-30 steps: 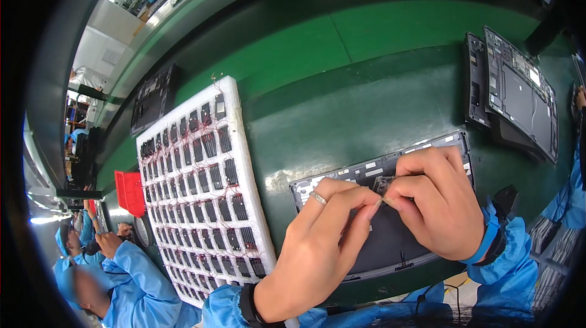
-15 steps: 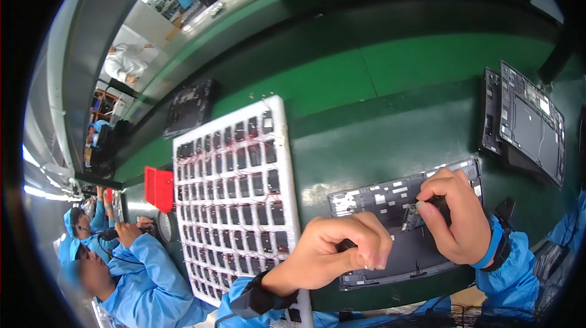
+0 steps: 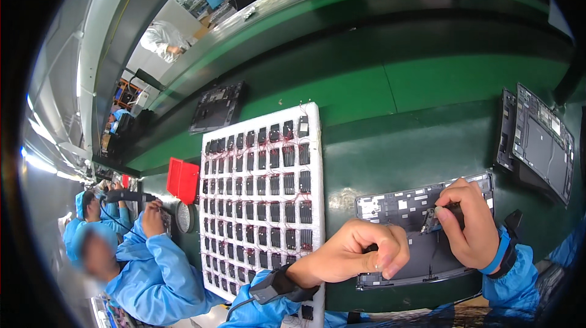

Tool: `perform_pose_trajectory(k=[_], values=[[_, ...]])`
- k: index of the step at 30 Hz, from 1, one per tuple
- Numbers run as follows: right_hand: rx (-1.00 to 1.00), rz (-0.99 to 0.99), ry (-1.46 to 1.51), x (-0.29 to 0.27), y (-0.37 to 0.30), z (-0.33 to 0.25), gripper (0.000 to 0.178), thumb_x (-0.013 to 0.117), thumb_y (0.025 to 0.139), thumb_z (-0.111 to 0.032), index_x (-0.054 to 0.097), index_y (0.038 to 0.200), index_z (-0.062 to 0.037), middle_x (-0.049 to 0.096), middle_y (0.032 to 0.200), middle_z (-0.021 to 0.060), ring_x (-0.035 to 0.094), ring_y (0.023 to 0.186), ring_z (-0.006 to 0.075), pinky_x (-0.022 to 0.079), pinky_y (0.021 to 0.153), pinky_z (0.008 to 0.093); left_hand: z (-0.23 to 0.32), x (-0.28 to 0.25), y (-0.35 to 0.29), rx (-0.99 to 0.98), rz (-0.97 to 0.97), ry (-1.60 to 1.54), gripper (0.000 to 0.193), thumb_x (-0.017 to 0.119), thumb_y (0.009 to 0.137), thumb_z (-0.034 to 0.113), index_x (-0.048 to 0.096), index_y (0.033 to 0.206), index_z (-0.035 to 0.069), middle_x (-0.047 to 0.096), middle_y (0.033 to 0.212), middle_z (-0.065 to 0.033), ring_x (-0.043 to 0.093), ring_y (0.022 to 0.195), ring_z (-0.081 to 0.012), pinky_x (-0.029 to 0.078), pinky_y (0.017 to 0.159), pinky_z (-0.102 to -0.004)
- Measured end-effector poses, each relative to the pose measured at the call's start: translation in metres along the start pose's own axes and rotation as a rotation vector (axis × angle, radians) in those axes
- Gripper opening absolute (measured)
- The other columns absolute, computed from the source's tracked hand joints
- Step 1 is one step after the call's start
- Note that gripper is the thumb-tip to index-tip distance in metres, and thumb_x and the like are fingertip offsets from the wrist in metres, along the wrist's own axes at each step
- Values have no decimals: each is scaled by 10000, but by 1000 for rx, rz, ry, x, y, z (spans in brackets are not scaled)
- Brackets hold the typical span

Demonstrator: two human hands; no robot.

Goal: Assembling internal components of a tablet device by connecting cables and boards.

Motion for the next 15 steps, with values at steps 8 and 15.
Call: perform_pose_trajectory(k=[8, 15], values=[[173, -51, 231, 0, -3, 7, 223, 716, 959, -5, 612, 1156, -4, 660, 1027, 145, 642, 917, 329, 501, 844, 405, 18, -2, 2, -166, 341, 755, 161, 711, 1061, 119, 703, 971, -14, 722, 985, -115, 638, 901, -158, 508, 803, -298], [95, -54, 137, 0, 4, 8, 258, 750, 954, -14, 629, 1182, -17, 675, 1021, 139, 672, 928, 314, 511, 862, 397, 6, 6, 8, -72, 481, 1257, 89, 728, 988, -27, 749, 1071, -52, 756, 991, -129, 701, 881, -201, 542, 784, -299]])
Point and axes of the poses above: each hand's wrist, its own y-axis towards the middle knuckle, its own x-axis out of the palm, z = x × y, the point moved 3 cm from there along y, towards the middle knuckle
